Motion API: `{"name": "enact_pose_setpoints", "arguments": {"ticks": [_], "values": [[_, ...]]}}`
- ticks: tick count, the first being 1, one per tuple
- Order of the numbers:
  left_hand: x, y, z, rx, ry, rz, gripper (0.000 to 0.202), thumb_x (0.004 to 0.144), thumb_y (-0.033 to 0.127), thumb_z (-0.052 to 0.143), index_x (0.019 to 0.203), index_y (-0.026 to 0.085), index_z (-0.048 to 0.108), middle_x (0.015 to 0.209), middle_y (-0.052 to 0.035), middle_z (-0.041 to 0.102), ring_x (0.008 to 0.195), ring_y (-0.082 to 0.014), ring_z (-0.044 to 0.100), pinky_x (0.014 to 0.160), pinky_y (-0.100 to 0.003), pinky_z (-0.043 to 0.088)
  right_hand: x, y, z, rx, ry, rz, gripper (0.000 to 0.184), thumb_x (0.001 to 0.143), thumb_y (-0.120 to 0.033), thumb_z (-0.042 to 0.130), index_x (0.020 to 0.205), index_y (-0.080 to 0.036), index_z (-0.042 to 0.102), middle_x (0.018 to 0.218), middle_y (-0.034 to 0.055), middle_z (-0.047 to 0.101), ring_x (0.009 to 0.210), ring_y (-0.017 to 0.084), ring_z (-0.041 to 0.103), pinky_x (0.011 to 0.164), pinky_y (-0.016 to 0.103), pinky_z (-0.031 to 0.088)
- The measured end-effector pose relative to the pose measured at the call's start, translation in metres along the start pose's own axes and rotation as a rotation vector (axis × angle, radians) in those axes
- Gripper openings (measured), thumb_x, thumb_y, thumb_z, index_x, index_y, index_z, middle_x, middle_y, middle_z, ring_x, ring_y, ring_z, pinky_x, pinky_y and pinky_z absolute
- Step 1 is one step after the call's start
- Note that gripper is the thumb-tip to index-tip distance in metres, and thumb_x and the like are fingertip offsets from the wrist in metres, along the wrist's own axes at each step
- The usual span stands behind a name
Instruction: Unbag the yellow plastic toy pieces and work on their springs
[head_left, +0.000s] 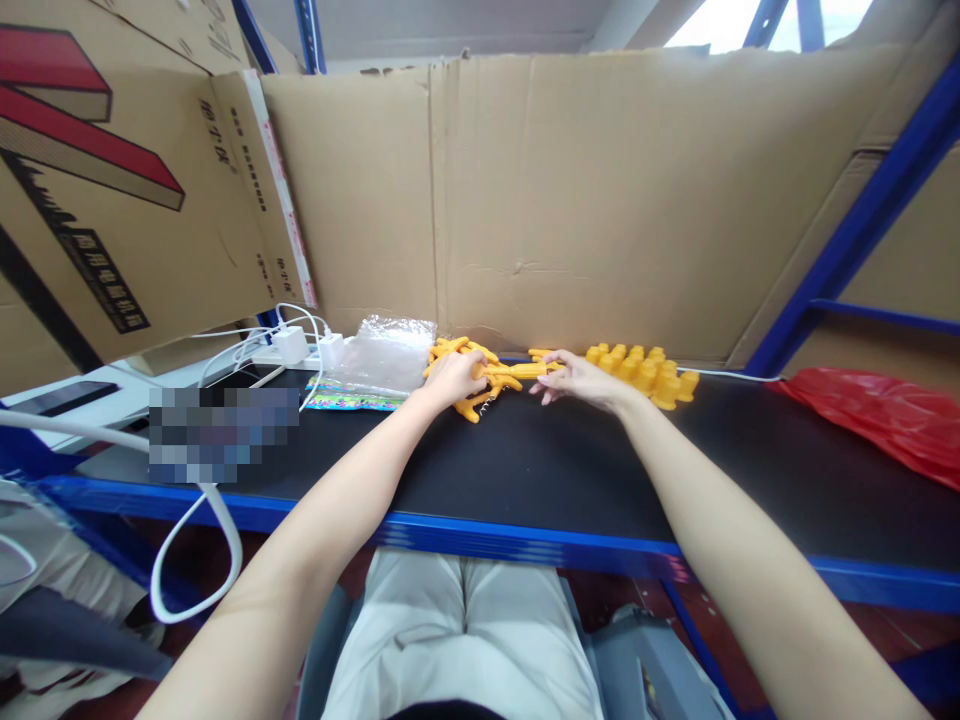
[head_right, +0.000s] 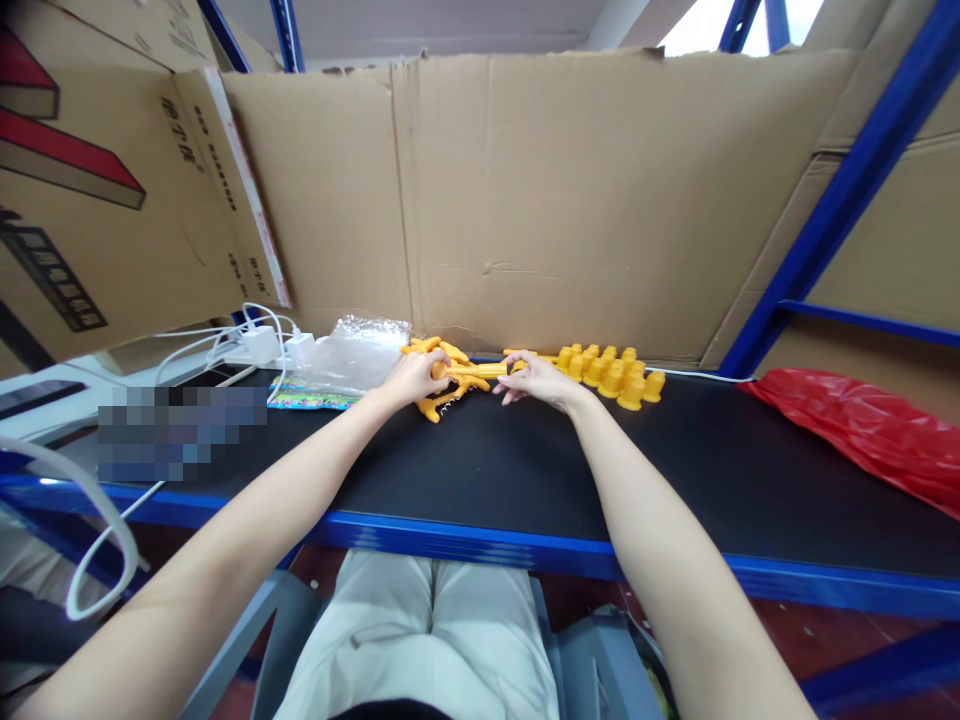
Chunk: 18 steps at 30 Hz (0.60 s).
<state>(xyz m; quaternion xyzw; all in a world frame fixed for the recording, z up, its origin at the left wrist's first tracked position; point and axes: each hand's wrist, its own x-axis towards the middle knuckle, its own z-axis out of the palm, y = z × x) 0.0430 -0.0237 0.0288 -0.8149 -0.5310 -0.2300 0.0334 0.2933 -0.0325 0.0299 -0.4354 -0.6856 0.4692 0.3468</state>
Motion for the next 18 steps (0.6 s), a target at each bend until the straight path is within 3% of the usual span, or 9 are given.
{"name": "enact_pose_setpoints", "arguments": {"ticks": [3,7,11,13,16,18], "values": [[0.000,-0.001,0.000,-0.016,0.008,0.022,0.029,0.080,0.038,0.058,0.104,0.024,0.063,0.088,-0.0043,0.068,0.086,-0.0230,0.064,0.076,-0.032,0.046,0.001,0.001,0.001,-0.002,-0.017,-0.006,0.037,0.082,-0.046,0.066,0.096,-0.016,0.048,0.076,0.0083,0.071,0.050,0.012,0.062,0.056,0.028,0.052],[0.001,-0.003,0.001,-0.019,0.010,0.032,0.030,0.079,0.042,0.060,0.103,0.024,0.063,0.086,-0.0040,0.068,0.084,-0.0231,0.064,0.074,-0.032,0.046,0.004,-0.001,0.008,-0.047,0.015,0.094,0.045,0.087,-0.060,0.049,0.085,-0.015,0.052,0.061,0.0090,0.068,0.039,0.011,0.056,0.042,0.023,0.045],[0.001,-0.003,0.002,-0.031,0.000,0.000,0.029,0.079,0.041,0.060,0.103,0.025,0.063,0.087,-0.0036,0.068,0.085,-0.0224,0.064,0.076,-0.032,0.045,0.004,-0.001,0.009,-0.070,0.036,0.139,0.054,0.087,-0.066,0.040,0.081,-0.015,0.056,0.062,0.0099,0.068,0.041,0.011,0.057,0.040,0.020,0.045],[0.002,-0.004,0.003,-0.041,0.002,-0.009,0.029,0.079,0.040,0.060,0.104,0.025,0.063,0.088,-0.0034,0.068,0.086,-0.0223,0.064,0.076,-0.032,0.045,0.004,0.001,0.006,-0.074,0.024,0.118,0.049,0.084,-0.062,0.053,0.091,-0.014,0.059,0.076,0.0117,0.071,0.051,0.012,0.063,0.046,0.021,0.049],[0.003,-0.005,0.004,-0.052,0.013,0.002,0.028,0.079,0.039,0.060,0.104,0.025,0.063,0.087,-0.0036,0.068,0.086,-0.0230,0.064,0.077,-0.033,0.045,0.003,0.004,0.000,-0.065,0.039,0.037,0.052,0.070,-0.042,0.077,0.110,-0.016,0.056,0.098,0.0112,0.069,0.067,0.015,0.068,0.060,0.026,0.056],[0.003,-0.005,0.004,-0.051,0.017,0.002,0.028,0.079,0.039,0.060,0.103,0.024,0.063,0.087,-0.0037,0.068,0.086,-0.0235,0.065,0.076,-0.033,0.045,0.003,0.005,-0.002,-0.046,0.050,-0.001,0.057,0.066,-0.034,0.081,0.113,-0.018,0.054,0.100,0.0089,0.068,0.071,0.015,0.068,0.066,0.029,0.056]]}}
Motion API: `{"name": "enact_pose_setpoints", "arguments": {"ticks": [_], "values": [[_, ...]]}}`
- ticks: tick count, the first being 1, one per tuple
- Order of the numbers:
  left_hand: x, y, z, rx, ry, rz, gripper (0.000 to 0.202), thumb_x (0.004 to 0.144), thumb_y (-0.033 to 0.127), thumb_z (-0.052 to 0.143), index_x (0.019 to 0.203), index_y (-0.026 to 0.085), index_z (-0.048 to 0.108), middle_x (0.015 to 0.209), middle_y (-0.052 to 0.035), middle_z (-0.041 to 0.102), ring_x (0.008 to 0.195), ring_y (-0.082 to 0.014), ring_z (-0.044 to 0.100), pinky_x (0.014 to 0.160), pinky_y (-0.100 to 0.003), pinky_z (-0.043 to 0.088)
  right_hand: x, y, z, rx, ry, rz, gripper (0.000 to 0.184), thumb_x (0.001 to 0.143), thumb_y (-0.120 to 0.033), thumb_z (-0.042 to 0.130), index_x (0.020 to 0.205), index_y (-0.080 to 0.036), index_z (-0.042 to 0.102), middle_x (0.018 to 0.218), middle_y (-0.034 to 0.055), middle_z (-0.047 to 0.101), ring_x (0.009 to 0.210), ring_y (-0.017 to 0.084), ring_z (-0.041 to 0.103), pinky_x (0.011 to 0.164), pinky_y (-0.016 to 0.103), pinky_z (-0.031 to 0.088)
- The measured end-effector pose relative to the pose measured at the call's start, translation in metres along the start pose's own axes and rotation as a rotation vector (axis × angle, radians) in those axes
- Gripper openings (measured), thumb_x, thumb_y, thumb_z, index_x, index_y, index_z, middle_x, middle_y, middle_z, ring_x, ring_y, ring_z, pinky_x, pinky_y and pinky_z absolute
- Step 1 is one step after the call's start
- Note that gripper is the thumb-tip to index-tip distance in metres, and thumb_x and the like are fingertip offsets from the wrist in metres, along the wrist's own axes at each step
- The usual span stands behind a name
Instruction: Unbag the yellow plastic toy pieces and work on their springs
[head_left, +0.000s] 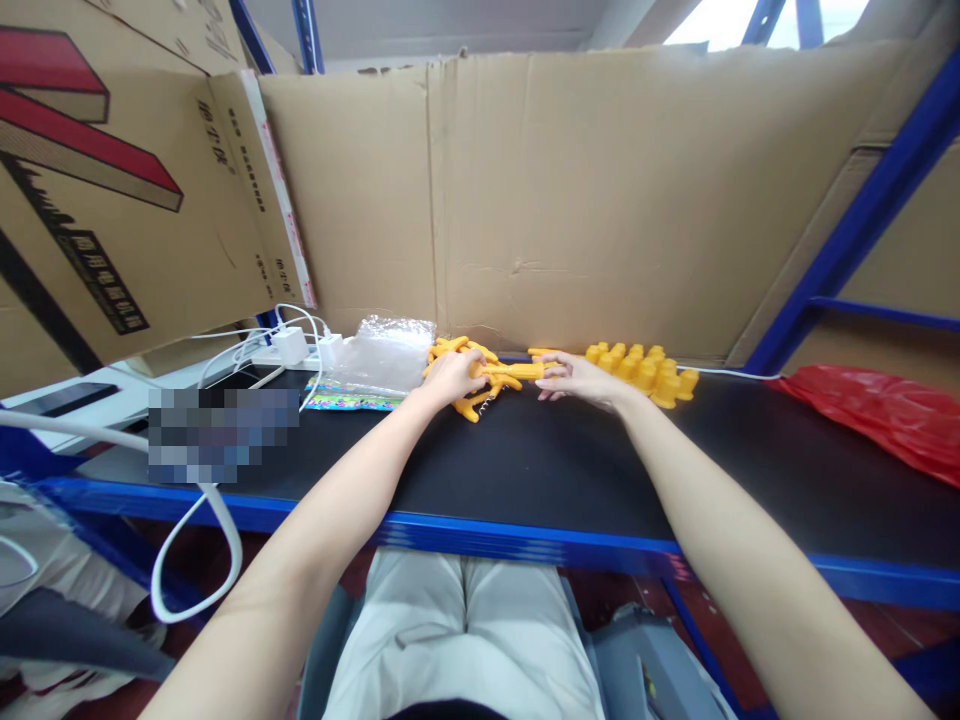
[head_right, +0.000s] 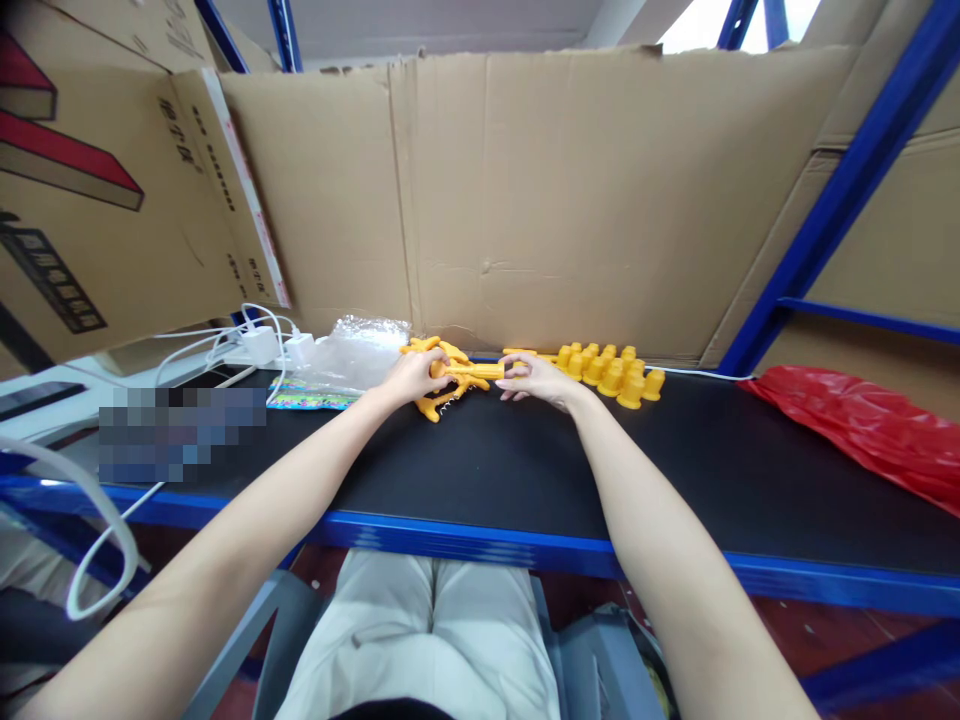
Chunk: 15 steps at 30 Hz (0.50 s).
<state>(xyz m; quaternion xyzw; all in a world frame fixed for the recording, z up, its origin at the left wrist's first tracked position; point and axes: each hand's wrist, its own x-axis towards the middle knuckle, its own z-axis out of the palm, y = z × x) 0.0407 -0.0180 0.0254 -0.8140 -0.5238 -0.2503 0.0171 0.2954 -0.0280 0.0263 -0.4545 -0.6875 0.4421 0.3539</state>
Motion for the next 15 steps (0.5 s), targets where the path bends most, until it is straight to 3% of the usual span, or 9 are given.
{"name": "enact_pose_setpoints", "arguments": {"ticks": [4,9,11,13,15], "values": [[-0.0011,0.0016,-0.0025,0.002,-0.008,0.011,0.029,0.079,0.041,0.061,0.103,0.025,0.063,0.085,-0.0028,0.068,0.085,-0.0223,0.064,0.075,-0.031,0.045,0.0002,-0.0024,0.0013,0.016,-0.040,0.022,0.040,0.075,-0.044,0.071,0.099,-0.014,0.058,0.087,0.0102,0.070,0.065,0.014,0.065,0.065,0.029,0.053],[-0.0019,0.0027,-0.0041,0.013,0.003,0.042,0.032,0.079,0.045,0.061,0.104,0.024,0.063,0.085,-0.0028,0.068,0.083,-0.0220,0.064,0.072,-0.030,0.045,-0.0006,-0.0066,0.0045,-0.009,-0.028,0.098,0.049,0.085,-0.061,0.051,0.086,-0.013,0.059,0.074,0.0125,0.069,0.055,0.013,0.062,0.054,0.025,0.050],[-0.0015,0.0025,-0.0033,0.015,0.002,0.037,0.032,0.079,0.044,0.061,0.105,0.024,0.063,0.085,-0.0030,0.068,0.083,-0.0224,0.064,0.072,-0.031,0.045,-0.0020,-0.0069,0.0033,-0.031,-0.022,0.114,0.047,0.085,-0.059,0.053,0.093,-0.013,0.059,0.082,0.0130,0.070,0.058,0.013,0.064,0.054,0.024,0.050],[-0.0010,0.0022,-0.0021,0.013,-0.001,0.022,0.033,0.079,0.044,0.062,0.105,0.025,0.062,0.084,-0.0028,0.068,0.084,-0.0222,0.064,0.073,-0.031,0.045,-0.0033,-0.0063,0.0010,-0.030,-0.026,0.092,0.044,0.080,-0.048,0.066,0.108,-0.016,0.056,0.097,0.0118,0.070,0.067,0.014,0.067,0.059,0.024,0.052],[-0.0007,0.0016,-0.0010,0.008,0.002,0.020,0.033,0.079,0.043,0.062,0.106,0.024,0.063,0.084,-0.0028,0.068,0.084,-0.0220,0.064,0.074,-0.031,0.045,-0.0037,-0.0050,-0.0013,-0.011,-0.030,0.052,0.054,0.072,-0.035,0.077,0.117,-0.019,0.051,0.103,0.0094,0.068,0.073,0.014,0.068,0.064,0.025,0.053]]}}
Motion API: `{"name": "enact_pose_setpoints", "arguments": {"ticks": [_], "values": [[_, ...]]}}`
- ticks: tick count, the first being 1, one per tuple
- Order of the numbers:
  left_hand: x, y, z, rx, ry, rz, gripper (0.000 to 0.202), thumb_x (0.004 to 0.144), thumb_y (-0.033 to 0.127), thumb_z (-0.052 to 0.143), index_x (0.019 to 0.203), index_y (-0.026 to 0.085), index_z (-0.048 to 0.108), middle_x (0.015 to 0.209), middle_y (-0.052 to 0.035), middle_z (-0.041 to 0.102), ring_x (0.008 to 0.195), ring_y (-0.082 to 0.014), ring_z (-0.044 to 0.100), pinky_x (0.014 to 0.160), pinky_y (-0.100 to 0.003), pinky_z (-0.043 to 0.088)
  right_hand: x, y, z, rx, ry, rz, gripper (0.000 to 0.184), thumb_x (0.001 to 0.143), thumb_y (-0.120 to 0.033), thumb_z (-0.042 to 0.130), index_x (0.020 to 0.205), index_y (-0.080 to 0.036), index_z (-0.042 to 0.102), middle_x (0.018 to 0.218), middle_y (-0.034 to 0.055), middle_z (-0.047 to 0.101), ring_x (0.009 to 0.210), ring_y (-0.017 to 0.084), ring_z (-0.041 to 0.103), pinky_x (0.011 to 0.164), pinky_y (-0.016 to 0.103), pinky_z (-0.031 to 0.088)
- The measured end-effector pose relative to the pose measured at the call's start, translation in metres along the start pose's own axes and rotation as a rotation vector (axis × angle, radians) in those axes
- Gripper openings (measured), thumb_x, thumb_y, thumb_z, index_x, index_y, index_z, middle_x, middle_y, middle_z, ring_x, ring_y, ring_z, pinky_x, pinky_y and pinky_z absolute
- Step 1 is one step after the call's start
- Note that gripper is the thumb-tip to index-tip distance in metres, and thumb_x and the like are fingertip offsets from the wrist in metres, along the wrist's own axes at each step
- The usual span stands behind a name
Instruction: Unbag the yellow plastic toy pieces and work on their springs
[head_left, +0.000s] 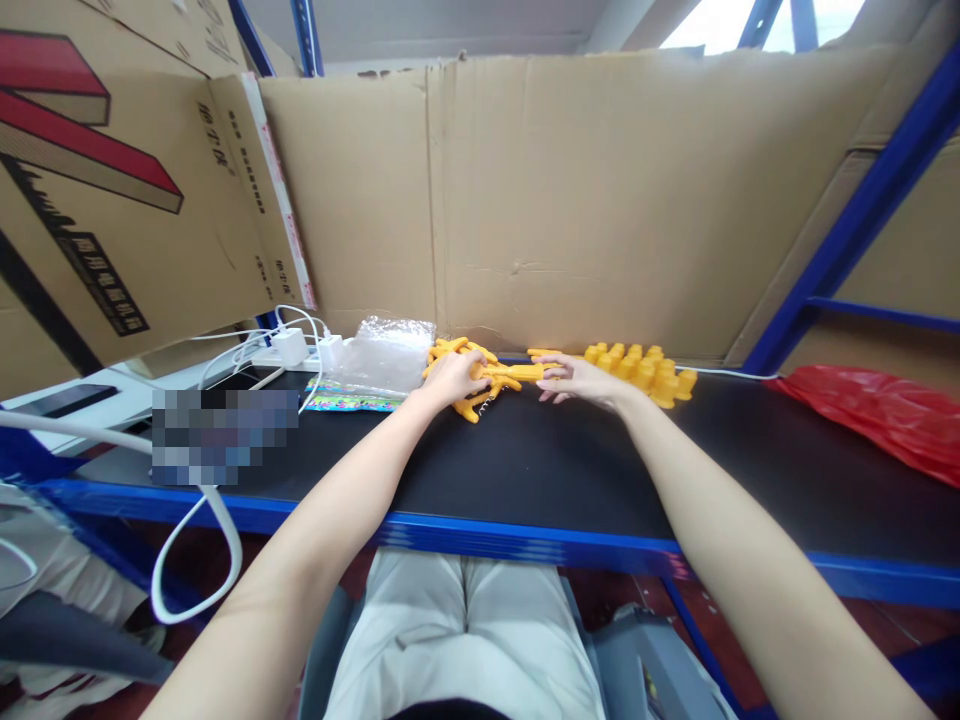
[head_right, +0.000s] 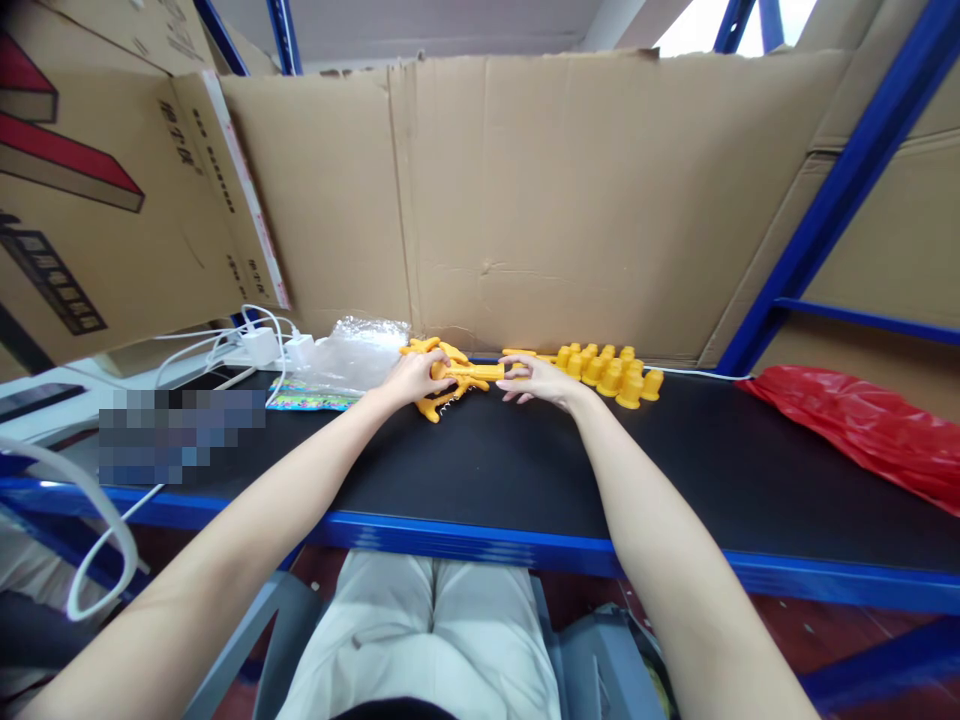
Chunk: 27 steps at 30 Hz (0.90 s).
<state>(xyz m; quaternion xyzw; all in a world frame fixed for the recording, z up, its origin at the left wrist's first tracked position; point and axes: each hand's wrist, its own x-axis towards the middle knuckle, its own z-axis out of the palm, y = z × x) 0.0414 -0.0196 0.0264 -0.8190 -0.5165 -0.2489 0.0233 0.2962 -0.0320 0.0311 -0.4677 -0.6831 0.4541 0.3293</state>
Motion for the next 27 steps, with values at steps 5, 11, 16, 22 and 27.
{"name": "enact_pose_setpoints", "arguments": {"ticks": [5,11,16,22,27], "values": [[0.000,-0.001,0.001,-0.022,0.009,0.017,0.033,0.079,0.043,0.063,0.105,0.023,0.063,0.078,-0.0025,0.066,0.079,-0.0219,0.063,0.071,-0.030,0.044,0.003,0.002,0.001,0.076,-0.091,-0.018,0.034,0.079,-0.042,0.070,0.093,-0.014,0.055,0.076,0.0079,0.070,0.063,0.014,0.067,0.062,0.025,0.053],[0.000,-0.002,-0.001,-0.029,0.001,-0.020,0.032,0.078,0.044,0.063,0.102,0.023,0.063,0.074,-0.0018,0.063,0.075,-0.0202,0.062,0.066,-0.027,0.041,0.003,-0.001,0.008,0.090,-0.108,-0.005,0.036,0.084,-0.049,0.062,0.080,-0.015,0.052,0.060,0.0065,0.066,0.050,0.012,0.061,0.051,0.024,0.050],[0.000,-0.001,0.000,-0.024,0.014,-0.016,0.031,0.077,0.043,0.064,0.100,0.023,0.063,0.074,-0.0014,0.063,0.074,-0.0194,0.061,0.065,-0.027,0.040,0.007,0.001,0.013,0.117,-0.078,0.028,0.039,0.088,-0.051,0.054,0.074,-0.015,0.054,0.055,0.0064,0.064,0.045,0.012,0.058,0.048,0.023,0.048],[0.000,0.000,-0.001,-0.023,0.020,-0.011,0.025,0.077,0.036,0.061,0.098,0.023,0.065,0.073,-0.0013,0.063,0.072,-0.0191,0.061,0.064,-0.027,0.039,0.007,-0.001,0.013,0.111,-0.083,0.088,0.045,0.093,-0.052,0.042,0.075,-0.013,0.057,0.061,0.0098,0.066,0.049,0.013,0.060,0.049,0.024,0.047],[0.001,0.000,-0.001,-0.023,0.011,-0.039,0.024,0.076,0.033,0.061,0.097,0.023,0.066,0.072,-0.0015,0.064,0.072,-0.0191,0.061,0.064,-0.027,0.040,0.005,-0.003,0.010,0.044,0.044,-0.089,0.042,0.067,-0.035,0.079,0.098,-0.017,0.058,0.083,0.0039,0.069,0.064,0.012,0.065,0.059,0.024,0.051]]}}
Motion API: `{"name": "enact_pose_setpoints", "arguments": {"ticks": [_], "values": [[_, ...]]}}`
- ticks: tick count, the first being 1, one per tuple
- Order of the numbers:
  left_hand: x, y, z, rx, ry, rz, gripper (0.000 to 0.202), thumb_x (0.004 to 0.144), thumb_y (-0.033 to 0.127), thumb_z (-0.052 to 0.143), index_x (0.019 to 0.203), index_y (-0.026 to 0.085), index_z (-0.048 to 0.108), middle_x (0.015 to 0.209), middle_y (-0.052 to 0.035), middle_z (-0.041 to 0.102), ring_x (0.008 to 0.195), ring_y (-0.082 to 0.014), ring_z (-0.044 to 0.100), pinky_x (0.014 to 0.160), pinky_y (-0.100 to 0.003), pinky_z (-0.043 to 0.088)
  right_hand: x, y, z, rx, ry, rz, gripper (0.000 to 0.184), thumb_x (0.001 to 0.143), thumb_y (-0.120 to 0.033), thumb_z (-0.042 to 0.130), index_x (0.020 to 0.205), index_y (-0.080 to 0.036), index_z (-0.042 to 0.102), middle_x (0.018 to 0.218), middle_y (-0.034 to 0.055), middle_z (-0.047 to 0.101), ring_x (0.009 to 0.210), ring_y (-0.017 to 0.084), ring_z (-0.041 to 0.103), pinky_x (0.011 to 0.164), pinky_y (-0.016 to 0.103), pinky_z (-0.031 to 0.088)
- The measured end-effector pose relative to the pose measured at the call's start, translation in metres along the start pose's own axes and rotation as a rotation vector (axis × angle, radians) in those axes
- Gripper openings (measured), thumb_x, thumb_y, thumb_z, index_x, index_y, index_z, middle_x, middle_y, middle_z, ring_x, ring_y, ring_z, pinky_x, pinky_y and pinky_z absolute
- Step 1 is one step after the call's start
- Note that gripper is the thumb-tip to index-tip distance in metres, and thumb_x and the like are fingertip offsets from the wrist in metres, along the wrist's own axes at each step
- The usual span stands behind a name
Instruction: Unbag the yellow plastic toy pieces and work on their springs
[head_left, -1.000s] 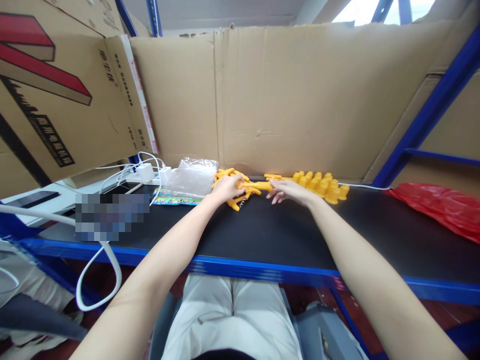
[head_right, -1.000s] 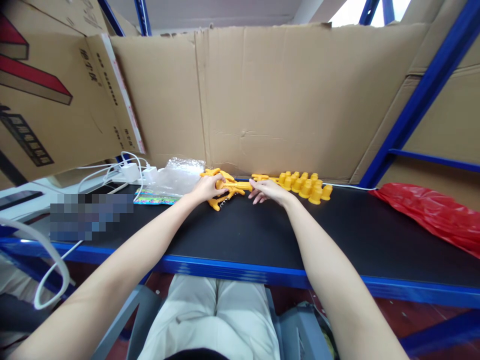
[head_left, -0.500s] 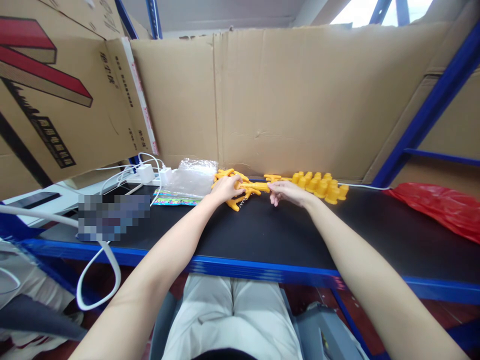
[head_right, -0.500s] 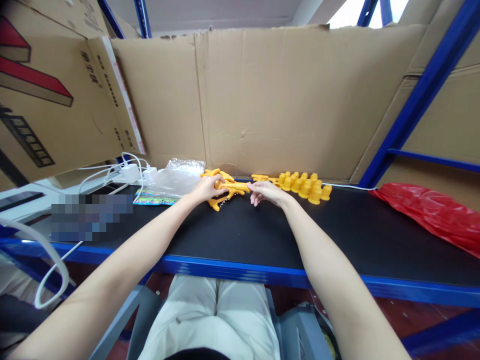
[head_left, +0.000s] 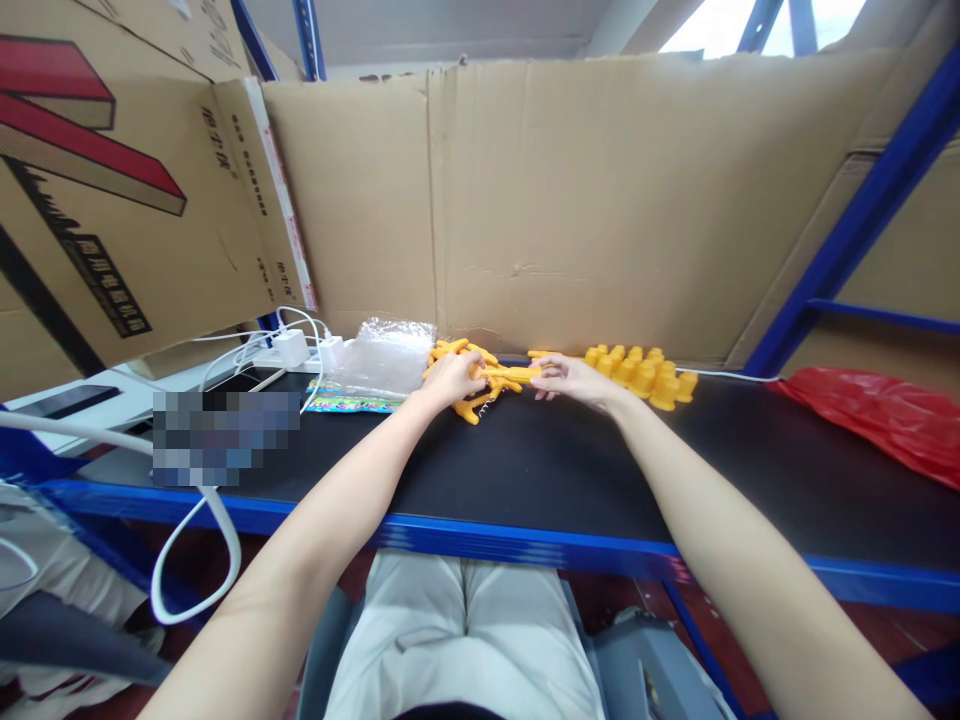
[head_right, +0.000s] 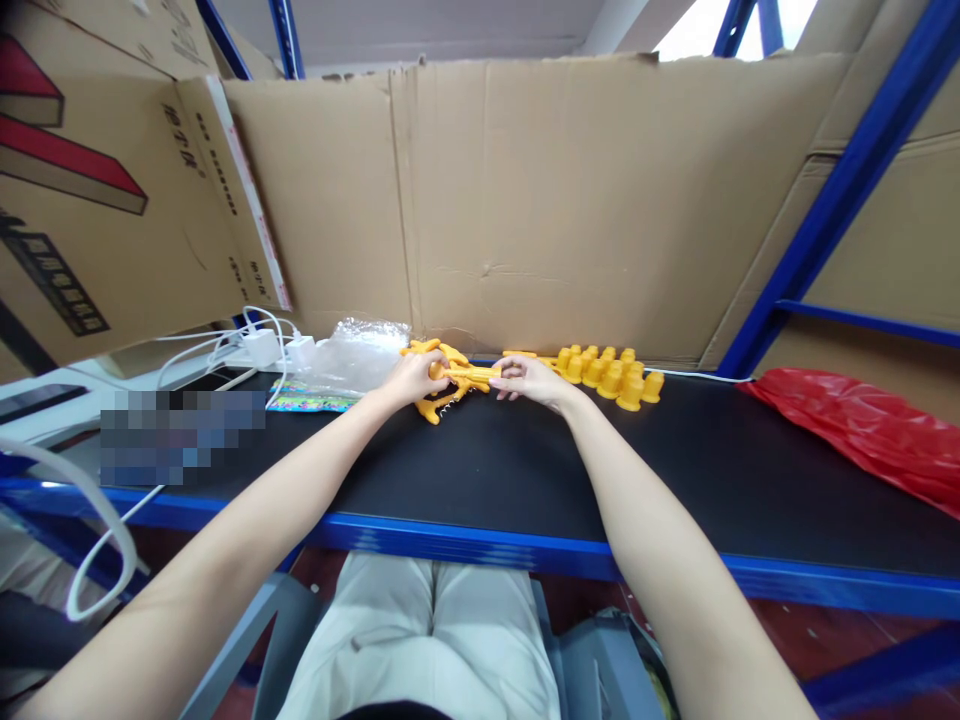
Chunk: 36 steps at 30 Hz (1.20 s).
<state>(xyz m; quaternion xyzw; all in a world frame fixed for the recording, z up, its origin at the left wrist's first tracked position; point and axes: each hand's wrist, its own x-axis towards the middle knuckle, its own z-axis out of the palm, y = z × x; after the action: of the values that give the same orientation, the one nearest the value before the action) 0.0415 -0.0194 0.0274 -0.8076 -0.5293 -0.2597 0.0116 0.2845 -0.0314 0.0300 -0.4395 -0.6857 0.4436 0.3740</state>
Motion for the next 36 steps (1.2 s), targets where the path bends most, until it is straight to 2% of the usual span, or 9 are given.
{"name": "enact_pose_setpoints", "arguments": {"ticks": [6,12,16,23,28,32,34,36], "values": [[-0.002,0.004,-0.001,0.014,0.031,0.008,0.024,0.075,0.032,0.059,0.097,0.023,0.066,0.071,-0.0013,0.063,0.071,-0.0188,0.061,0.062,-0.026,0.038,-0.001,-0.002,-0.001,-0.064,0.025,-0.074,0.043,0.062,-0.046,0.078,0.086,-0.015,0.061,0.072,0.0038,0.067,0.056,0.012,0.061,0.066,0.031,0.050],[-0.004,0.012,-0.005,0.026,0.042,-0.021,0.030,0.078,0.035,0.058,0.103,0.022,0.066,0.073,-0.0031,0.065,0.073,-0.0208,0.062,0.064,-0.027,0.039,0.000,-0.002,0.001,0.013,0.042,-0.083,0.046,0.066,-0.059,0.072,0.073,-0.014,0.061,0.067,0.0056,0.067,0.045,0.008,0.051,0.052,0.026,0.042],[-0.005,0.013,-0.006,0.049,0.039,-0.010,0.029,0.078,0.035,0.058,0.104,0.023,0.066,0.076,-0.0039,0.066,0.075,-0.0213,0.063,0.066,-0.028,0.041,0.003,0.000,0.002,0.092,0.015,-0.024,0.044,0.069,-0.056,0.072,0.069,-0.013,0.061,0.064,0.0068,0.066,0.043,0.008,0.049,0.046,0.025,0.039],[-0.006,0.013,-0.007,0.079,0.035,0.005,0.028,0.079,0.034,0.058,0.104,0.023,0.065,0.082,-0.0043,0.068,0.079,-0.0213,0.064,0.070,-0.029,0.044,0.003,-0.002,0.005,0.202,-0.015,0.052,0.032,0.082,-0.043,0.065,0.073,-0.013,0.060,0.062,0.0080,0.066,0.041,0.007,0.049,0.040,0.021,0.040],[-0.006,0.014,-0.006,0.102,0.050,0.017,0.029,0.081,0.034,0.056,0.106,0.023,0.063,0.085,-0.0051,0.069,0.080,-0.0217,0.064,0.070,-0.029,0.044,0.003,-0.004,0.006,0.216,0.003,0.082,0.029,0.085,-0.043,0.060,0.079,-0.014,0.060,0.059,0.0056,0.063,0.043,0.009,0.051,0.038,0.020,0.040],[-0.007,0.015,-0.007,0.104,0.047,0.012,0.028,0.080,0.031,0.056,0.106,0.023,0.063,0.083,-0.0045,0.068,0.080,-0.0216,0.063,0.071,-0.029,0.044,0.002,-0.006,0.005,0.123,0.028,0.115,0.032,0.082,-0.050,0.059,0.083,-0.018,0.063,0.065,0.0078,0.067,0.051,0.014,0.058,0.047,0.026,0.049],[-0.006,0.015,-0.007,0.085,0.040,0.003,0.028,0.079,0.030,0.057,0.105,0.024,0.064,0.083,-0.0042,0.068,0.081,-0.0215,0.063,0.071,-0.029,0.044,0.002,-0.004,0.005,0.069,0.001,0.124,0.040,0.081,-0.057,0.056,0.086,-0.019,0.065,0.073,0.0106,0.070,0.054,0.016,0.061,0.056,0.031,0.053],[-0.006,0.014,-0.007,0.054,0.031,-0.017,0.028,0.077,0.030,0.059,0.104,0.023,0.065,0.083,-0.0046,0.068,0.082,-0.0222,0.063,0.071,-0.030,0.045,0.002,-0.002,0.006,0.011,0.003,0.073,0.046,0.080,-0.061,0.055,0.092,-0.018,0.065,0.085,0.0123,0.071,0.063,0.018,0.065,0.065,0.035,0.054]]}}
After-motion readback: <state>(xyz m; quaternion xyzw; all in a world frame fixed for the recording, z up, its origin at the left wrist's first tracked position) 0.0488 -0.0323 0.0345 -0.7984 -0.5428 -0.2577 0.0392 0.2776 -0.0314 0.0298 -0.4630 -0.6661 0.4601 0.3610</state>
